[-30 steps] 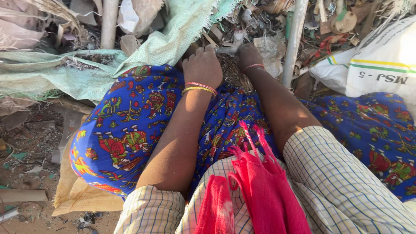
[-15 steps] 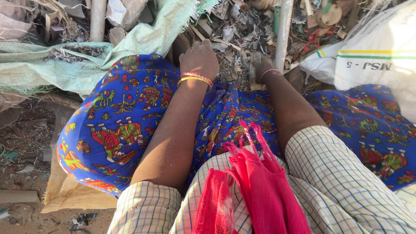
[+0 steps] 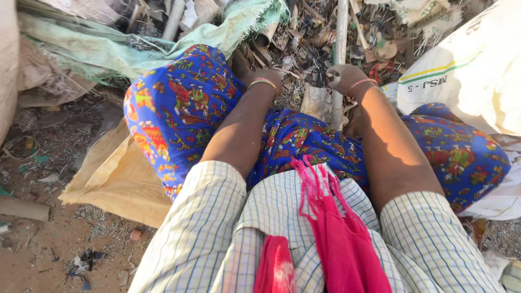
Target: The person sits in a pile of waste and sorts through various items, placing plastic pieces, tubes, and a small white bottle into a white bag by hand.
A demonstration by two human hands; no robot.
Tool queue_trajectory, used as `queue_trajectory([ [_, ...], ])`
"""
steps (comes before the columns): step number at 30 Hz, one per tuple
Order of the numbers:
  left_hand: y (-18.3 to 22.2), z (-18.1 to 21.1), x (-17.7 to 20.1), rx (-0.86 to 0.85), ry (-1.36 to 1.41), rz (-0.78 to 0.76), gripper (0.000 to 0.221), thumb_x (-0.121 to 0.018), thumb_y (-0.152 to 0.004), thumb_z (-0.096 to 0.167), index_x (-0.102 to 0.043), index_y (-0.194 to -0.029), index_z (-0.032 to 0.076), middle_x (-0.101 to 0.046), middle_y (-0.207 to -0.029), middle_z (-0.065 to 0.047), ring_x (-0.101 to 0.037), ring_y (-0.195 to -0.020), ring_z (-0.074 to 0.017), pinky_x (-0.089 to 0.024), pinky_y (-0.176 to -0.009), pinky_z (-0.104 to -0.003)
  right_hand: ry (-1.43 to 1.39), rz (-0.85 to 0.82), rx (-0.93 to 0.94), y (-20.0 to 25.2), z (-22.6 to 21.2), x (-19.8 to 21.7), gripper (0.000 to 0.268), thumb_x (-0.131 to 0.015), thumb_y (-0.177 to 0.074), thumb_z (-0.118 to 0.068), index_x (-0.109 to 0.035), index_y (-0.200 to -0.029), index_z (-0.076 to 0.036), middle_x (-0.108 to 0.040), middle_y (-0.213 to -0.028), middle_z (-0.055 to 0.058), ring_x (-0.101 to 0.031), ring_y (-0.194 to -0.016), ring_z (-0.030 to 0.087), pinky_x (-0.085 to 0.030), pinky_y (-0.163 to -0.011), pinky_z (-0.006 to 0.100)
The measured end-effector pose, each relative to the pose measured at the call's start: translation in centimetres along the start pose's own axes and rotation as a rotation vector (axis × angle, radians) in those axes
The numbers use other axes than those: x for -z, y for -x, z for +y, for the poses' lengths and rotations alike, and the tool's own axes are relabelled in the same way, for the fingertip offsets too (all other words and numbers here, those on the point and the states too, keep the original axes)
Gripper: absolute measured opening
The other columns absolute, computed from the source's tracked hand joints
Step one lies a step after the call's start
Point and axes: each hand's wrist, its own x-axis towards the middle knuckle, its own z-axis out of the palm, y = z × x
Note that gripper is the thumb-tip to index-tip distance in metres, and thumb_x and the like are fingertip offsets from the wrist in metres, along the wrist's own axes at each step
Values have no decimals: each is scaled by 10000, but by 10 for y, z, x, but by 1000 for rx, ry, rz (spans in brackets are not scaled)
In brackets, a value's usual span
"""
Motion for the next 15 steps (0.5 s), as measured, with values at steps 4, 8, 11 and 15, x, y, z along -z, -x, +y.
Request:
queue_trajectory([
  [4, -9, 7, -30, 113, -30, -9, 431, -533, -996, 288, -582, -1413, 192, -487, -1525, -11, -485, -1390, -300, -375, -1070, -640, 46, -42, -146, 41, -12, 22, 497, -714, -903, -352, -668, -1311, -74, -710, -1226, 205, -678, -1129, 376, -516, -1005, 452],
  [8, 16, 40, -47, 13, -191, 34, 400, -551, -1023, 262, -637, -1404, 178, -542, -1518, -51, -512, -1390, -326, -345, -1079, -669, 73, -132, -128, 54, -36, 28, 501, -708, -907, -358, -678, -1318, -72, -724, -1202, 198, -683, -1107, 360, -516, -994, 439],
  [11, 50, 76, -46, -109, -248, -19, 404, -618, -981, 267, -658, -1378, 202, -565, -1498, -38, -522, -1391, -311, -353, -1108, -618, -145, 17, -35, 58, -44, 53, 559, -698, -904, -359, -623, -1376, -70, -724, -1211, 177, -701, -1071, 337, -530, -956, 424],
  [15, 79, 116, -30, -164, -302, 64, 403, -688, -926, 252, -701, -1323, 184, -649, -1408, -60, -598, -1324, -302, -393, -1096, -541, -66, 109, -68, 80, -42, 67, 541, -724, -927, -356, -648, -1364, -46, -732, -1196, 208, -702, -1074, 358, -531, -951, 444],
])
